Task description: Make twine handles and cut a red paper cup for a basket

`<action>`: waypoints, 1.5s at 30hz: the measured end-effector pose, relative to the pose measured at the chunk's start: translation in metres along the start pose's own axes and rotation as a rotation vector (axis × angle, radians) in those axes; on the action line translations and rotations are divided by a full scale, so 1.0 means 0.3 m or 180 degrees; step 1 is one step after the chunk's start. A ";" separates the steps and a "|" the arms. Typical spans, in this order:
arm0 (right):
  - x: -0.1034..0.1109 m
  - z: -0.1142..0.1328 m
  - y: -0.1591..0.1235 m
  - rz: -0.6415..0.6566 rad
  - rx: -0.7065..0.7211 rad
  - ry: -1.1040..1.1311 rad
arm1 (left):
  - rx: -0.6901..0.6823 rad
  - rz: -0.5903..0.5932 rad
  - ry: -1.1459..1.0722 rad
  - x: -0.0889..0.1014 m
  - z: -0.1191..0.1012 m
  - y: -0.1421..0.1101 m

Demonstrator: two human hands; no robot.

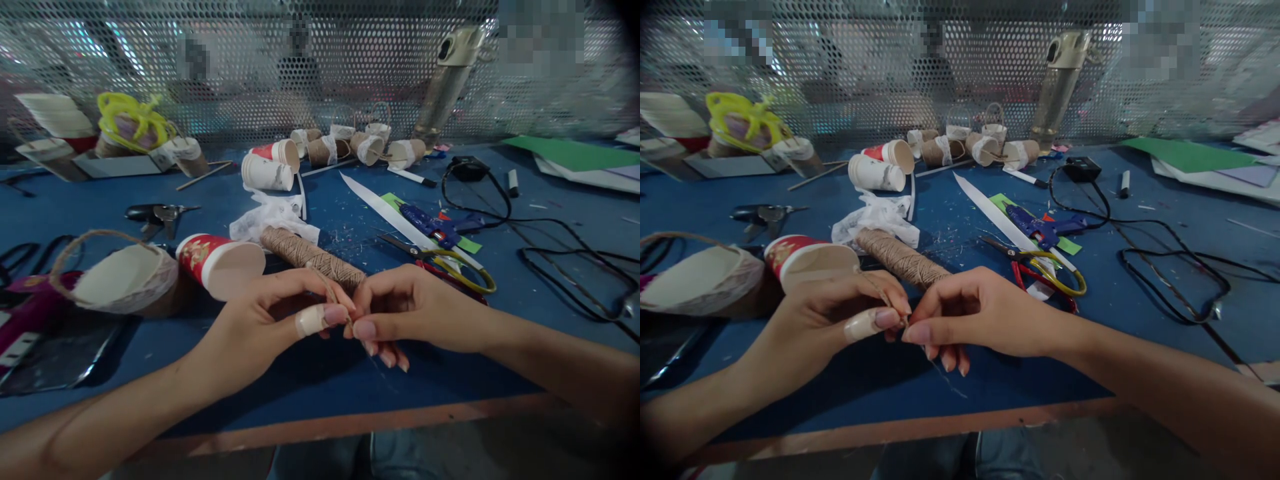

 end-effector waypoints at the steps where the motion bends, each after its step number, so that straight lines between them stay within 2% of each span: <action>1: 0.000 0.000 0.000 0.0013 0.0005 0.0027 | 0.0030 0.0021 -0.0067 0.000 0.000 0.001; 8: -0.005 0.001 0.000 0.0056 0.0065 -0.0006 | 0.0137 0.0216 -0.0415 -0.001 0.020 0.008; 20: -0.011 0.001 0.001 -0.0077 -0.0095 0.0141 | 0.0410 0.0178 -0.0801 0.000 0.047 0.014; 28: -0.007 -0.014 0.006 0.0020 -0.0157 0.0138 | 0.0520 0.0153 -0.0782 0.000 0.049 0.018; 35: -0.010 -0.012 0.004 -0.0009 -0.0237 -0.0007 | 0.0447 0.0099 -0.0741 0.001 0.042 0.019; 45: -0.008 -0.012 0.006 0.0181 -0.0098 0.0129 | 0.0292 0.0102 -0.0441 0.007 0.032 0.017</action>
Point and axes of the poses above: each hand's wrist, its own y-axis towards the middle knuckle, its own x-axis out of the back of the hand, z = x × y, the point moved 5 cm from there along y, towards the middle knuckle, and after that the axes turned 8 degrees about x, right-handed, at the moved point
